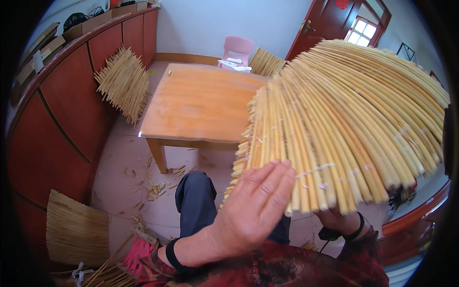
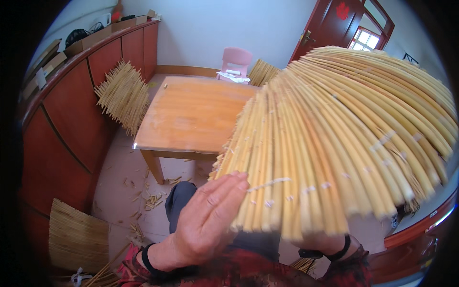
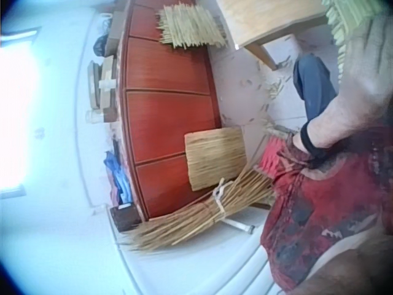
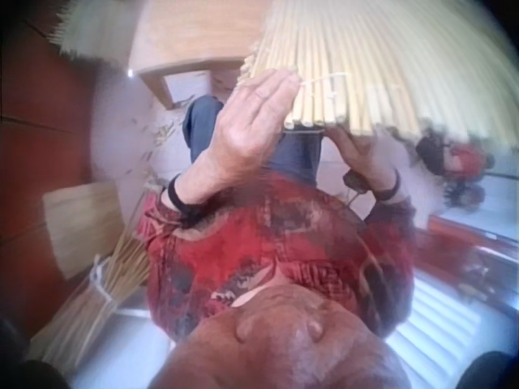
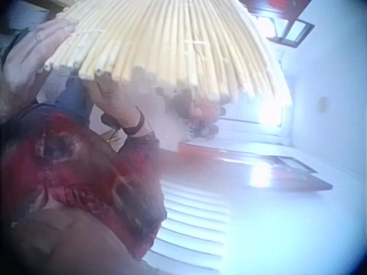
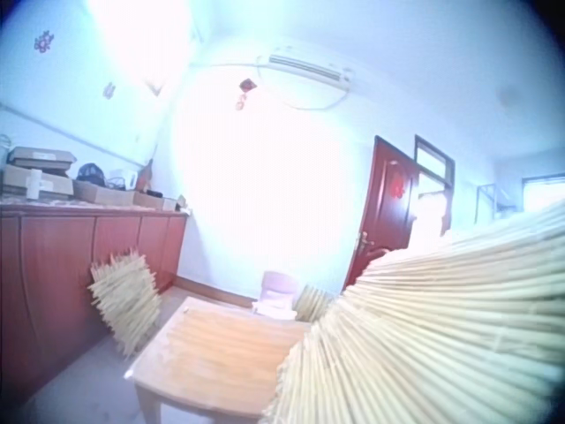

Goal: The person weaves a mat by threading a string through bamboo reeds, using scissors to cut the string and a needle to guide it.

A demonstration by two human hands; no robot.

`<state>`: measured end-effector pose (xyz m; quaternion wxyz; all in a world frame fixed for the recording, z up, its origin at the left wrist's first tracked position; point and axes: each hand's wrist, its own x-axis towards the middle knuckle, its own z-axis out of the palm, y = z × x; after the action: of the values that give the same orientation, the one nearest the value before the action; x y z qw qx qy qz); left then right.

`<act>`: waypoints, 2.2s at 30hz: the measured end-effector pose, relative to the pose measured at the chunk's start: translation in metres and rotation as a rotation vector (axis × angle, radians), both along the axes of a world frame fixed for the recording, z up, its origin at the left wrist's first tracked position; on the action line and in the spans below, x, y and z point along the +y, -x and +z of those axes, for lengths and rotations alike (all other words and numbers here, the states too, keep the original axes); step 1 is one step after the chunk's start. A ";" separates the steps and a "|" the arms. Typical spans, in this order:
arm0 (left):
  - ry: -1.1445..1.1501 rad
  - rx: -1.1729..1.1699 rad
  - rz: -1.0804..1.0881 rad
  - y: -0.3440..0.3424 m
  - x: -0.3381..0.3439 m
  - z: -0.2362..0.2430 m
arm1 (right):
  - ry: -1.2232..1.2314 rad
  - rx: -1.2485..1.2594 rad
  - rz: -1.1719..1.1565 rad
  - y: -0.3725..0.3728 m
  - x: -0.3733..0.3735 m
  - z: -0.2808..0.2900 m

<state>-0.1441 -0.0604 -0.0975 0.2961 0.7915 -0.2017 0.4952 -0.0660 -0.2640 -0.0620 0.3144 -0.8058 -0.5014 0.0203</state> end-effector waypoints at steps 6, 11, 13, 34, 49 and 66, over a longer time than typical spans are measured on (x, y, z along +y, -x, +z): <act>0.020 0.139 0.155 -0.008 0.004 -0.035 | 0.000 -0.031 0.235 -0.034 0.023 -0.038; 0.003 0.170 0.138 -0.016 0.008 -0.037 | -0.021 -0.260 0.263 -0.035 0.023 -0.038; 0.002 0.179 0.132 -0.019 0.007 -0.038 | 0.118 -0.108 0.229 -0.035 0.020 -0.034; 0.038 0.213 0.167 -0.036 -0.010 -0.041 | -0.065 0.027 0.144 -0.040 0.019 -0.047; 0.083 0.155 0.144 -0.040 -0.013 -0.046 | -0.114 0.348 -0.034 -0.034 0.001 -0.061; 0.100 0.167 0.160 -0.036 -0.014 -0.048 | -0.375 0.553 -0.099 -0.024 0.016 -0.071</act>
<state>-0.1077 -0.0744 -0.1459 0.3103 0.8277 -0.0878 0.4592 -0.0415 -0.2475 -0.1327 0.5819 -0.7214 -0.3521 0.1303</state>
